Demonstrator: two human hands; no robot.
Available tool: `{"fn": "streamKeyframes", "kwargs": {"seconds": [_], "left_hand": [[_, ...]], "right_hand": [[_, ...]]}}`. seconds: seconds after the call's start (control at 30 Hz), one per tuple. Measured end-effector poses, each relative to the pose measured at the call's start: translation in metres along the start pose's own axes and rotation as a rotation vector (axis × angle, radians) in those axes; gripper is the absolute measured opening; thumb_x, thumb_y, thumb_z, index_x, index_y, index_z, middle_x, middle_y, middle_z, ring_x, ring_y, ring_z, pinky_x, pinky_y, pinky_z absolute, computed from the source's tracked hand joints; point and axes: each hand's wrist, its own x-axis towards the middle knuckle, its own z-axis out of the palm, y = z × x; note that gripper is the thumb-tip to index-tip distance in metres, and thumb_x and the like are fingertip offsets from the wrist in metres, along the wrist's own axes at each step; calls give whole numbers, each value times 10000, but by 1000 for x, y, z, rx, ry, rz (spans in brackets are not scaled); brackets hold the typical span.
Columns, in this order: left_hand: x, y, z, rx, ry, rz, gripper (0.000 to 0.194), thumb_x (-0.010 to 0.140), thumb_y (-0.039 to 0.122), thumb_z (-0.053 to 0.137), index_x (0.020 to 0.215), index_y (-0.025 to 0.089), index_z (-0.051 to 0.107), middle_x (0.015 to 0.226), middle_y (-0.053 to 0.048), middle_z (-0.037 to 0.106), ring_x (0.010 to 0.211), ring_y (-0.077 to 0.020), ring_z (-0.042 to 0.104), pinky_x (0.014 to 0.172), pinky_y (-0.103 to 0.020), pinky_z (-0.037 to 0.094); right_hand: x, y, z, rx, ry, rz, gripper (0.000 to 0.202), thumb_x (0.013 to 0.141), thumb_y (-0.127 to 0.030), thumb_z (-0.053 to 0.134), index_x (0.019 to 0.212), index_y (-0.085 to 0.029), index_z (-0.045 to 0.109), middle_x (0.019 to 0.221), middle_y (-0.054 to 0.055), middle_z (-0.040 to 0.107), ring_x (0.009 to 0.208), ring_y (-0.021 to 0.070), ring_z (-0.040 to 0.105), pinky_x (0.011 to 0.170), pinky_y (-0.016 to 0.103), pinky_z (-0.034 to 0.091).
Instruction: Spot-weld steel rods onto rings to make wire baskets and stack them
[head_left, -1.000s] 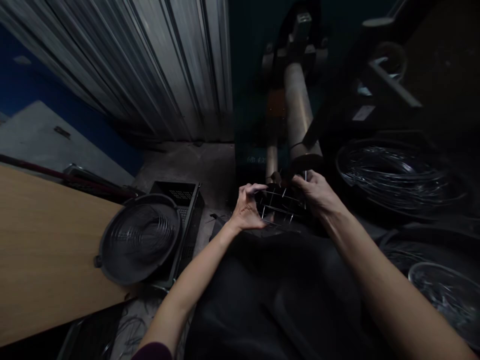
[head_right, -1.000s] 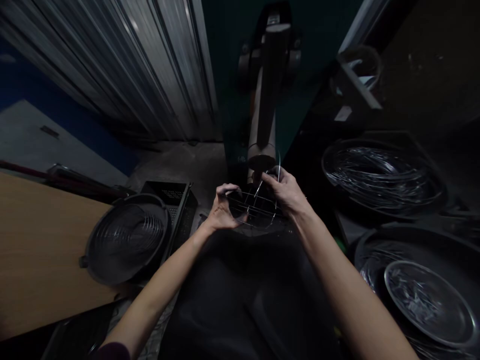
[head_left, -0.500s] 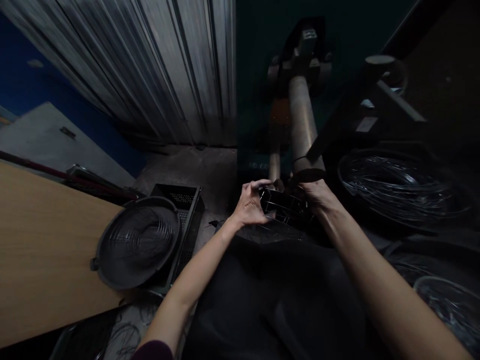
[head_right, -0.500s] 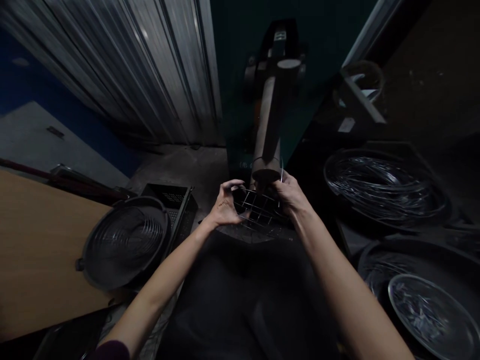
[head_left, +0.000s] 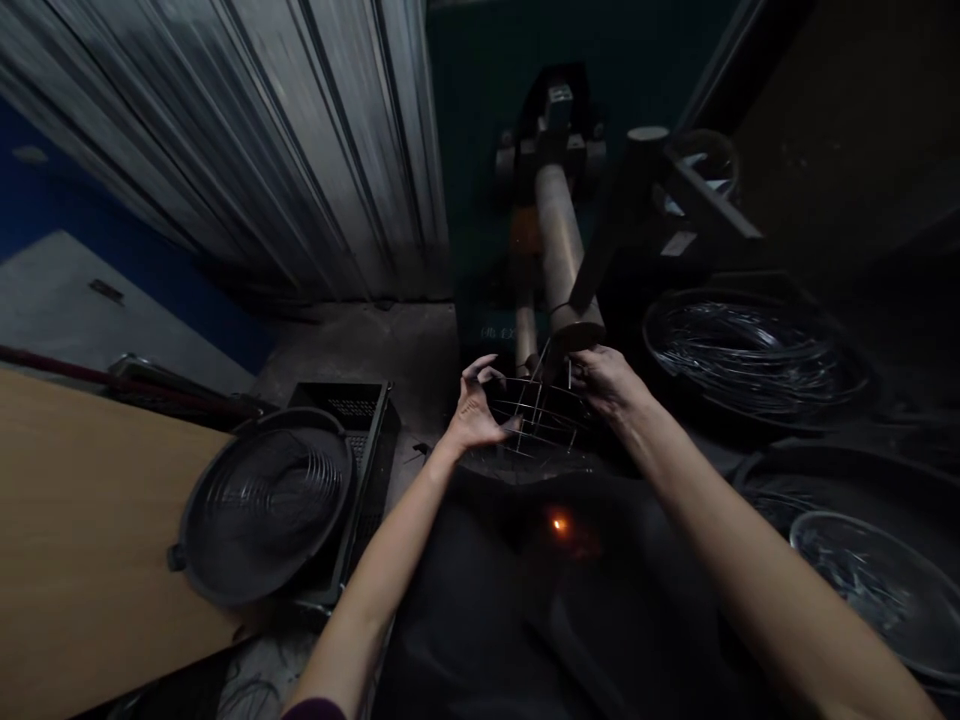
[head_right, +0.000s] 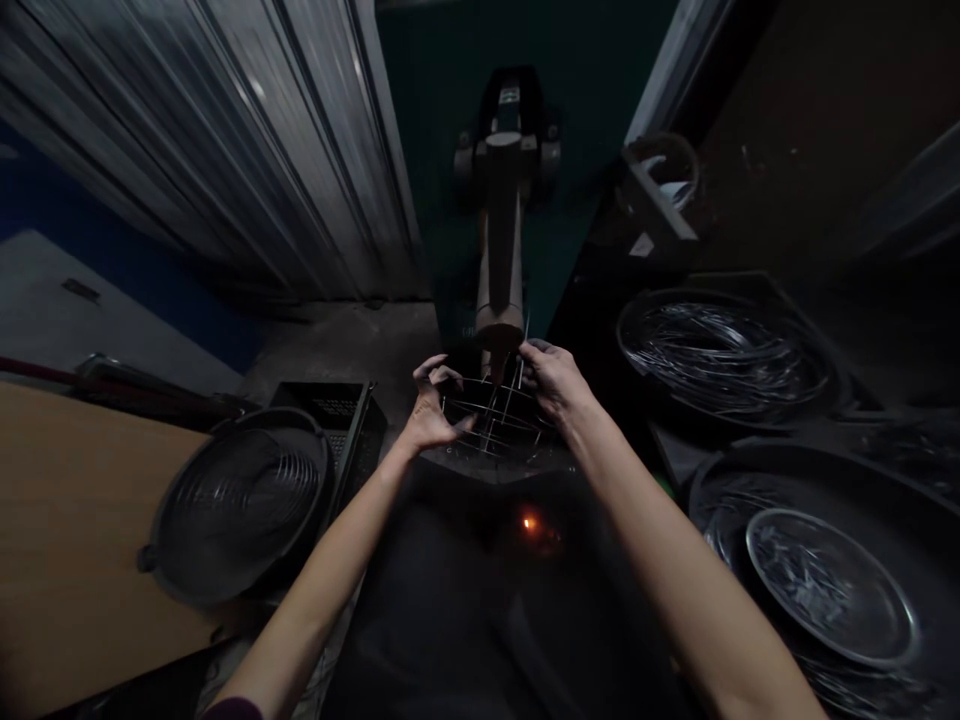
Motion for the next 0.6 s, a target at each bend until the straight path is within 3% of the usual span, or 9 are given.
{"fn": "streamKeyframes", "kwargs": {"seconds": [0.13, 0.37, 0.6], "left_hand": [[0, -1, 0, -77, 72, 64, 882, 569, 259, 727, 1263, 216, 185, 941, -2, 470, 898, -176, 541, 920, -430, 425], [0, 7, -4, -108, 64, 67, 869, 604, 270, 737, 1258, 219, 167, 894, 6, 466, 825, -173, 547, 855, -420, 452], [0, -6, -8, -144, 78, 40, 930, 589, 259, 744, 1288, 219, 133, 877, 25, 467, 840, -167, 542, 863, -395, 448]], "right_hand": [[1, 4, -1, -19, -32, -7, 419, 487, -254, 798, 634, -206, 408, 490, -58, 454, 369, 36, 345, 309, 143, 195], [-7, -5, 6, -79, -27, -29, 392, 497, -248, 761, 696, -214, 425, 496, -73, 462, 357, 43, 370, 304, 147, 225], [-2, -2, 16, -27, -20, -23, 462, 435, -270, 815, 712, -215, 450, 442, -91, 412, 348, 51, 354, 311, 168, 263]]}}
